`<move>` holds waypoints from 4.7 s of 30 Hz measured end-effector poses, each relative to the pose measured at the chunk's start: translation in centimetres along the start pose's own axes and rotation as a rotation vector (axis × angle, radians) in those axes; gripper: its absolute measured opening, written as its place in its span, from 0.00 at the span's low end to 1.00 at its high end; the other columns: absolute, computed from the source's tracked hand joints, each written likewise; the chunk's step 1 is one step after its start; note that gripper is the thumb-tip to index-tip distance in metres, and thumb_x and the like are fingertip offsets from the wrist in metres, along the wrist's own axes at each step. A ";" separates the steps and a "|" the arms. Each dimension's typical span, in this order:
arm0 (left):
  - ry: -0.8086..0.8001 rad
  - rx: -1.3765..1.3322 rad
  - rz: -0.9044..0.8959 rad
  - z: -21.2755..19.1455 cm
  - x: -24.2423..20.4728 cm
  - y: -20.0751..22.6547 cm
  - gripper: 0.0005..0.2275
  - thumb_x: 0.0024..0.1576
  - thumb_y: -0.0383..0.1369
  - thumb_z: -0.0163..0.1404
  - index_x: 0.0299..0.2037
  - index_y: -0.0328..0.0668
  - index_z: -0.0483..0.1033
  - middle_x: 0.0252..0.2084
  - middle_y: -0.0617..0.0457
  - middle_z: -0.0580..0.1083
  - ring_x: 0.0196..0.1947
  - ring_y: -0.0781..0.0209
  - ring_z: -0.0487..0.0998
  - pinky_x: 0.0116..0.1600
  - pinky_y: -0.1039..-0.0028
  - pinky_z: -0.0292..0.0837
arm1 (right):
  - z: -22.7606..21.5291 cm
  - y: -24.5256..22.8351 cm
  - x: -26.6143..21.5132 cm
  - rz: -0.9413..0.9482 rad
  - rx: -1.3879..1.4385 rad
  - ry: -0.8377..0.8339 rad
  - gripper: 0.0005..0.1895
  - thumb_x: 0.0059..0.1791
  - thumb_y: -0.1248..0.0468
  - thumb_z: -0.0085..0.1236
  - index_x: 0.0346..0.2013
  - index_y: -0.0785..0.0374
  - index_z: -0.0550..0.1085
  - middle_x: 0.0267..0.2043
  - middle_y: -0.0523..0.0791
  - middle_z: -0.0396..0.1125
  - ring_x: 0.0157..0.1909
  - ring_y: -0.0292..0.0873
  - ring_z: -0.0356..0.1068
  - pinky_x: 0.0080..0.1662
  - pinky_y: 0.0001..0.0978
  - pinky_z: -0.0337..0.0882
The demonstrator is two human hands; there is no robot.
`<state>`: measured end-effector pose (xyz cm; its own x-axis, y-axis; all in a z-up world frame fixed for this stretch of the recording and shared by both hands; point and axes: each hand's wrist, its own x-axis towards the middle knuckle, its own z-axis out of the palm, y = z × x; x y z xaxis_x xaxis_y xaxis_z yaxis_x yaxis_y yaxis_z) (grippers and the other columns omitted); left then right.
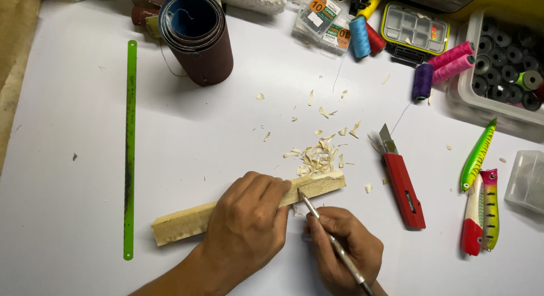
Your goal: The person carves a rectangular piece of wood using a utility knife, removing thin shavings from the surface. They then use a pencil to draw lines on the wood and continue carving along the marked lines.
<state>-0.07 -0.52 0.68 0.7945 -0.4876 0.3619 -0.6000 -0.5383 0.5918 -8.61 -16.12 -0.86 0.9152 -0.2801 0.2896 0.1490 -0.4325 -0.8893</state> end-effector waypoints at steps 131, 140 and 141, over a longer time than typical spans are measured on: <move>0.110 -0.157 0.131 0.2 -3.1 -1.3 0.13 0.55 0.19 0.52 0.51 0.31 0.71 0.28 0.52 0.65 0.27 0.55 0.66 0.39 0.67 0.68 | 0.2 -1.1 -1.2 0.091 0.061 -0.136 0.06 0.43 0.72 0.62 0.23 0.64 0.73 0.26 0.48 0.76 0.18 0.33 0.64 0.24 0.19 0.62; 0.105 -0.155 0.133 0.3 -3.2 -1.4 0.15 0.55 0.19 0.57 0.51 0.32 0.71 0.28 0.51 0.66 0.28 0.55 0.67 0.40 0.67 0.70 | 0.1 -0.9 -0.8 0.126 0.090 -0.132 0.06 0.43 0.72 0.62 0.24 0.66 0.73 0.27 0.50 0.76 0.21 0.37 0.71 0.26 0.21 0.69; 0.110 -0.143 0.134 0.3 -3.2 -1.4 0.16 0.54 0.18 0.59 0.51 0.32 0.71 0.28 0.52 0.66 0.28 0.56 0.67 0.39 0.68 0.69 | 0.3 -0.9 -0.8 0.160 0.068 -0.062 0.06 0.43 0.74 0.63 0.23 0.68 0.73 0.26 0.50 0.76 0.23 0.38 0.73 0.28 0.21 0.72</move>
<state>-1.78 1.56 -1.52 0.7190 -0.4659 0.5158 -0.6875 -0.3674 0.6264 -9.37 -15.19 -0.39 0.9504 -0.2863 0.1219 0.0227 -0.3268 -0.9448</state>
